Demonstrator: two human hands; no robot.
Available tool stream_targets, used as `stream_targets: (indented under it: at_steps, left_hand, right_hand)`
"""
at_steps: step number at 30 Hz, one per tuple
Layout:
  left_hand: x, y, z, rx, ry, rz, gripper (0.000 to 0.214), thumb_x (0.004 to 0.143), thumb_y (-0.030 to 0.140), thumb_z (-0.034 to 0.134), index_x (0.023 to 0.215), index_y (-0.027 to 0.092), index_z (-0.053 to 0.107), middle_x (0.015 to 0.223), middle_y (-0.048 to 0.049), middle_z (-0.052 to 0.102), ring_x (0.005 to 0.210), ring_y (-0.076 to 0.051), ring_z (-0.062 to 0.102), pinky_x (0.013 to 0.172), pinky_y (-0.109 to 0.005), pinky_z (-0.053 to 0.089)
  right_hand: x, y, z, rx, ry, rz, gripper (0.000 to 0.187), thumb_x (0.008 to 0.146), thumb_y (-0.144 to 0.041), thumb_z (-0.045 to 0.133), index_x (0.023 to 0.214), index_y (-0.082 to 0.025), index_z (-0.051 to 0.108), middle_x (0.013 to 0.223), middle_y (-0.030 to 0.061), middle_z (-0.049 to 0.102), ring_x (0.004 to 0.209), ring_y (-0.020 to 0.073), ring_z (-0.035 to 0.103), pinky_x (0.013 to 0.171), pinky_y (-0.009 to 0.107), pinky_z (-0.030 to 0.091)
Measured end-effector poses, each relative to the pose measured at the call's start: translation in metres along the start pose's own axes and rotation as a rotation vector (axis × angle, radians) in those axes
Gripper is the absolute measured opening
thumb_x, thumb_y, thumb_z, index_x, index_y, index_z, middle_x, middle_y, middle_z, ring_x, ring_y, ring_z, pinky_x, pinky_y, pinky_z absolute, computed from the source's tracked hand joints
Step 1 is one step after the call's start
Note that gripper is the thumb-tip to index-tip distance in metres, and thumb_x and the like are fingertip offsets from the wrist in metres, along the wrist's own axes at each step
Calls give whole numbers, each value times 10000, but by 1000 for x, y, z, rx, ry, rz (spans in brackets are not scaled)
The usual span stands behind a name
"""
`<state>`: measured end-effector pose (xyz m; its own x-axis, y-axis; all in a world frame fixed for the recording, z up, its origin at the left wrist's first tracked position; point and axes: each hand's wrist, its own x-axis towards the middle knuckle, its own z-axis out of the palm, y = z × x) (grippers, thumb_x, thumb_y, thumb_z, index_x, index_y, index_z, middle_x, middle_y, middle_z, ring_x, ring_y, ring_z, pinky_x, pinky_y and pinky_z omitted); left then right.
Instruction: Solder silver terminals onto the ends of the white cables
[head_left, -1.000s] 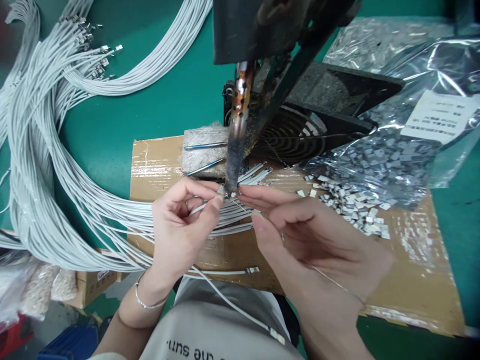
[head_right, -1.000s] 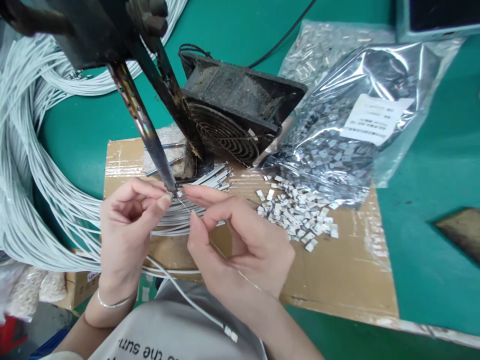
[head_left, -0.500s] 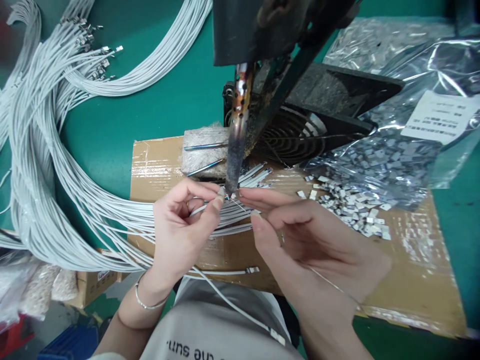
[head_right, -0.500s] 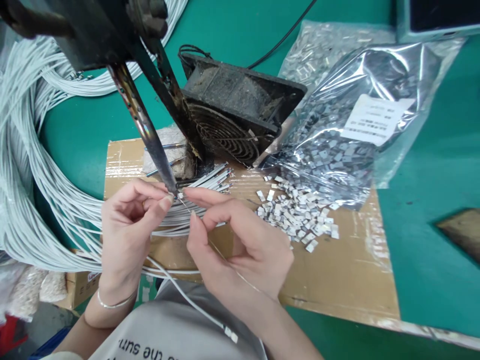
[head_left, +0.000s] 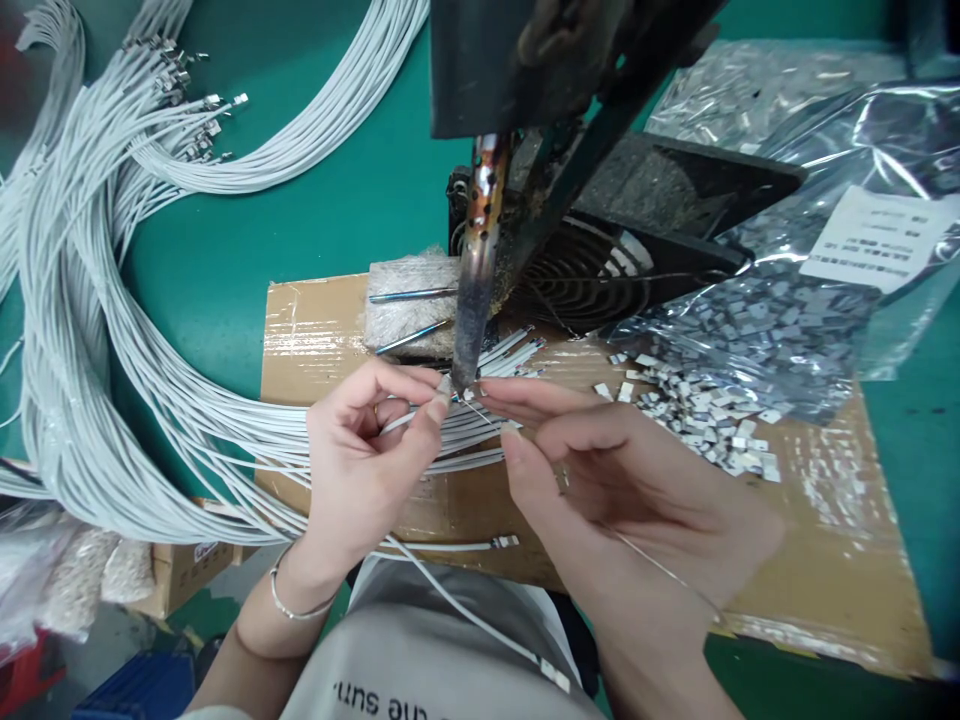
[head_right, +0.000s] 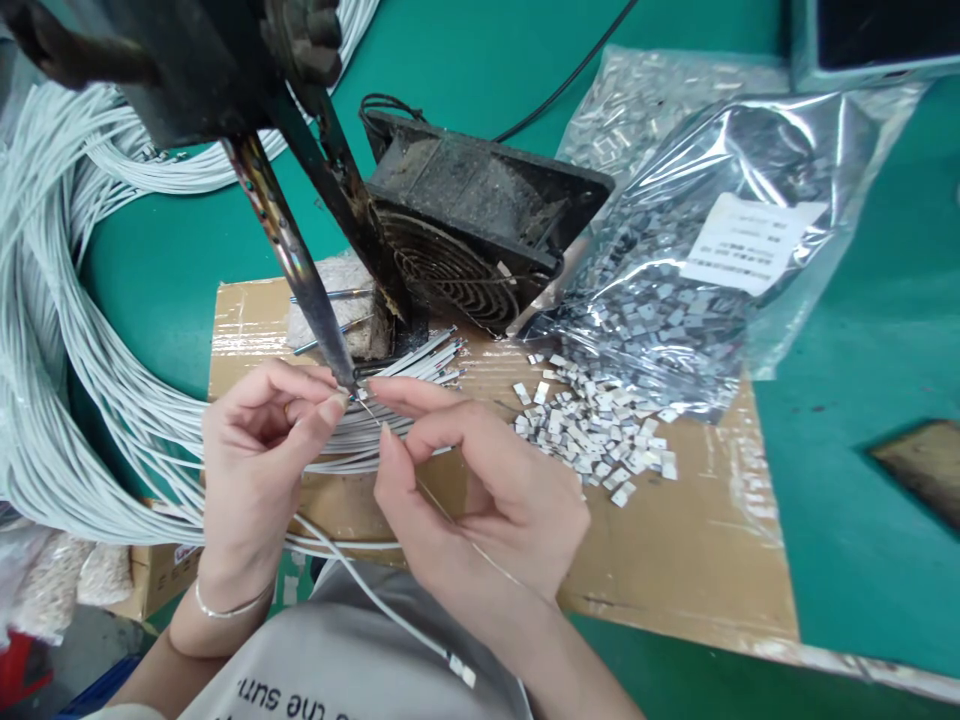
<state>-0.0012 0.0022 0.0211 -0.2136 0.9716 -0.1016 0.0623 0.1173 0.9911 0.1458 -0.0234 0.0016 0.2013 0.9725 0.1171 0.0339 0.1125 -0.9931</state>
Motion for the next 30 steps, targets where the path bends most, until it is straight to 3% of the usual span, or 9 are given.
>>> stream_targets:
  at_steps: [9,15,21,30]
  left_hand:
    - [-1,-1,-2,59,6,4,131,823,119,855,773,197,763,901,-48,819,645,-116,683,520,-188,516]
    - [-1,1,0,35,-7,3,167,788,62,863,761,195,766,891,-36,823,648,-104,684,527,-169,517]
    - [-2,1,0,69,7,19,151,800,96,862,754,194,758,883,-38,815,588,-93,629,478,-176,469]
    - [-1,1,-1,81,-1,22,141,805,116,860,753,201,760,873,-44,810,627,-114,665,499,-185,505]
  right_hand:
    - [0,2,-2,-11,-39,-5,218,899,-62,766,842,-255,682,1139,35,860,1046,241,831,919,375,668]
    - [0,3,-2,0,-25,5,251,877,-23,774,851,-255,681,1137,19,856,1041,226,829,924,355,651]
    - [1,2,-1,-6,-17,-5,234,878,-38,775,839,-252,686,1116,26,859,1006,228,833,895,357,662]
    - [0,4,-1,22,-36,19,219,914,-53,760,862,-258,699,1150,28,854,1052,237,823,940,392,648]
